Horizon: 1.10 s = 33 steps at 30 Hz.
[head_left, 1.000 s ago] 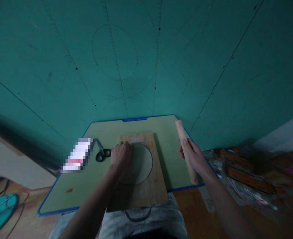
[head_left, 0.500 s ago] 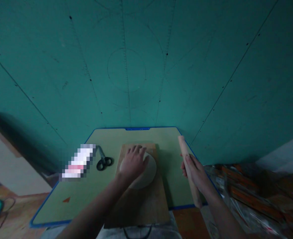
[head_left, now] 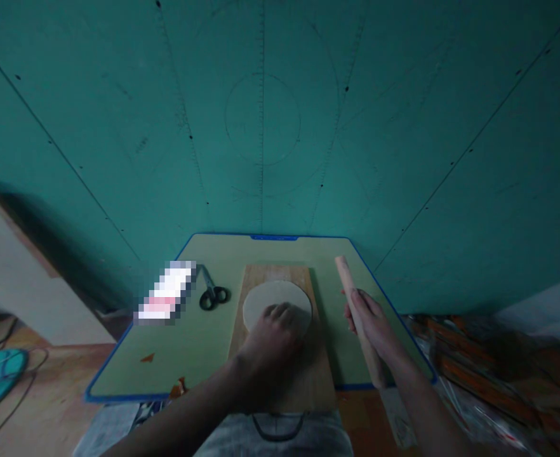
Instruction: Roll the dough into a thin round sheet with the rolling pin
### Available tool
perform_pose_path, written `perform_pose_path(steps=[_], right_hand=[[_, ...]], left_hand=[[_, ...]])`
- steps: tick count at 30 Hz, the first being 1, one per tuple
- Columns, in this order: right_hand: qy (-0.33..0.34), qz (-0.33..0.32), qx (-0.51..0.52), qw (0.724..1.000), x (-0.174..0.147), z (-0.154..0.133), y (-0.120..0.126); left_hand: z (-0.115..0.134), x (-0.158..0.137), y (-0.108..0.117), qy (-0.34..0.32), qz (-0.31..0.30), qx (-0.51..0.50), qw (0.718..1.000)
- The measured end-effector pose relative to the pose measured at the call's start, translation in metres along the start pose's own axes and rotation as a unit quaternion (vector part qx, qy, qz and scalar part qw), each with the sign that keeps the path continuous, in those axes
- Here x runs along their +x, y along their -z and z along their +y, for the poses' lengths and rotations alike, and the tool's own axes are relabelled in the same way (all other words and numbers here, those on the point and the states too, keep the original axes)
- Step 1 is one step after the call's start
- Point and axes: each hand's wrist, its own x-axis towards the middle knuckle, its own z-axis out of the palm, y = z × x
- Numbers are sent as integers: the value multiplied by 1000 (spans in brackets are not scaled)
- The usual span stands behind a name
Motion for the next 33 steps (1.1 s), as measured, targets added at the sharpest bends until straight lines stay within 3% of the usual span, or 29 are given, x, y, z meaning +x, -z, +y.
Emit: perform_pose_path(steps=[6, 18, 20, 23, 25, 28, 33], right_hand=[[1, -8, -17, 1000, -3, -8, -4], [-12, -27, -27, 999, -5, -12, -8], [4, -37, -48, 998, -7, -11, -8], [67, -61, -116, 989, -13, -13, -14], [143, -87, -181, 969, -19, -17, -28], [245, -136, -291, 915, -29, -26, -62], [297, -198, -422, 833, -37, -41, -117]], left_hand=[[-2, -3, 5, -58, -17, -3, 998], [-4, -19, 2, -32, -9, 7, 999], [-4, -28, 1, -28, 8, -8, 1000], [6, -50, -4, -5, 79, -40, 996], [18, -64, -6, 14, 132, -57, 989], [36, -74, -8, 19, 175, -95, 980], [39, -72, -9, -42, 177, -241, 953]])
